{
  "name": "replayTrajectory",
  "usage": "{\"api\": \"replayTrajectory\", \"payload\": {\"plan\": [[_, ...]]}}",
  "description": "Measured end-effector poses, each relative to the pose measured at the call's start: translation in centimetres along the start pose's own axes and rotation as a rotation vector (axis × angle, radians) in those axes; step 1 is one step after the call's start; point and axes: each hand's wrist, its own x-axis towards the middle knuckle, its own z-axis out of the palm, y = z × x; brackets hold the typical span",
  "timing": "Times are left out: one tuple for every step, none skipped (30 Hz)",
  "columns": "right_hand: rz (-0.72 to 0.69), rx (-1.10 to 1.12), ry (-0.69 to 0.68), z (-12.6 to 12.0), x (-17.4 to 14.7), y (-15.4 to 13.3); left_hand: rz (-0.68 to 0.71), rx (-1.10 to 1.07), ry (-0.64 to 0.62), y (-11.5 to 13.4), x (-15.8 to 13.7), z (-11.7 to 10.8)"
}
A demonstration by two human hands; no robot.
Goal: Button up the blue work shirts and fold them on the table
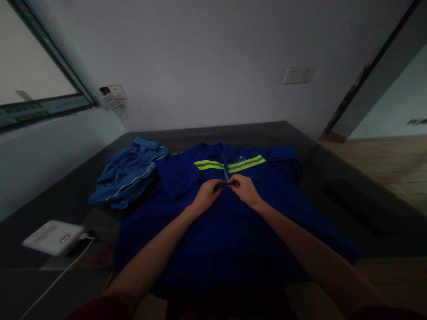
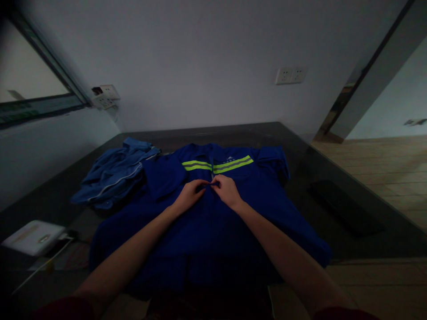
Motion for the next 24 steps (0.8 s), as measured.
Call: {"api": "replayTrajectory", "payload": {"plan": [[0.011, 0.007, -0.001, 0.1, 0.0, -0.1, -0.001, 0.009, 0.005, 0.0, 0.0, 0.0], [0.022, 0.012, 0.003, 0.1, 0.0, -0.1, 0.003, 0.017, 0.011, 0.0, 0.1, -0.1], [0.034, 0.013, 0.016, 0.1, -0.1, -0.1, 0.010, 0.028, 0.020, 0.0, 0.1, -0.2], [0.047, 0.009, 0.035, 0.0, -0.1, 0.0, 0.016, 0.040, 0.032, 0.0, 0.2, -0.4], [0.060, 0.001, 0.062, -0.2, -0.1, 0.0, 0.018, 0.052, 0.050, -0.2, 0.3, -0.6], [0.073, -0.008, 0.091, -0.4, -0.1, 0.1, 0.014, 0.062, 0.073, -0.3, 0.3, -0.9], [0.083, -0.016, 0.118, -0.7, -0.1, 0.3, 0.004, 0.071, 0.098, -0.6, 0.4, -1.2], [0.089, -0.020, 0.142, -1.0, 0.0, 0.4, -0.011, 0.075, 0.123, -0.8, 0.5, -1.4], [0.094, -0.020, 0.161, -1.2, 0.0, 0.6, -0.025, 0.075, 0.144, -1.1, 0.6, -1.7], [0.097, -0.015, 0.177, -1.5, 0.0, 0.7, -0.033, 0.071, 0.160, -1.4, 0.6, -1.9], [0.099, -0.009, 0.189, -1.6, 0.1, 0.8, -0.037, 0.067, 0.170, -1.6, 0.7, -2.0], [0.101, -0.002, 0.198, -1.7, 0.1, 0.9, -0.034, 0.064, 0.173, -1.8, 0.7, -2.0], [0.103, 0.005, 0.205, -1.7, 0.2, 1.0, -0.027, 0.061, 0.173, -2.0, 0.7, -1.9], [0.104, 0.013, 0.210, -1.7, 0.2, 1.1, -0.016, 0.059, 0.170, -2.1, 0.6, -1.7], [0.103, 0.023, 0.215, -1.6, 0.3, 1.2, -0.002, 0.057, 0.165, -2.2, 0.6, -1.5], [0.102, 0.036, 0.221, -1.5, 0.3, 1.3, 0.014, 0.055, 0.160, -2.4, 0.6, -1.2], [0.102, 0.054, 0.230, -1.4, 0.3, 1.5, 0.030, 0.052, 0.156, -2.5, 0.6, -0.9], [0.106, 0.077, 0.237, -1.3, 0.3, 1.7, 0.044, 0.050, 0.153, -2.7, 0.6, -0.7], [0.116, 0.105, 0.242, -1.2, 0.3, 1.9, 0.057, 0.051, 0.151, -2.9, 0.7, -0.5], [0.132, 0.137, 0.241, -1.2, 0.4, 2.2, 0.070, 0.060, 0.152, -3.2, 0.9, -0.3], [0.152, 0.169, 0.238, -1.1, 0.5, 2.5, 0.084, 0.077, 0.158, -3.4, 1.1, -0.3], [0.171, 0.197, 0.236, -1.1, 0.7, 2.8, 0.102, 0.102, 0.166, -3.7, 1.5, -0.4], [0.184, 0.217, 0.240, -1.1, 1.1, 3.1, 0.125, 0.134, 0.175, -4.1, 1.9, -0.5], [0.185, 0.224, 0.246, -1.1, 1.6, 3.4, 0.153, 0.172, 0.182, -4.4, 2.4, -0.8]]}}
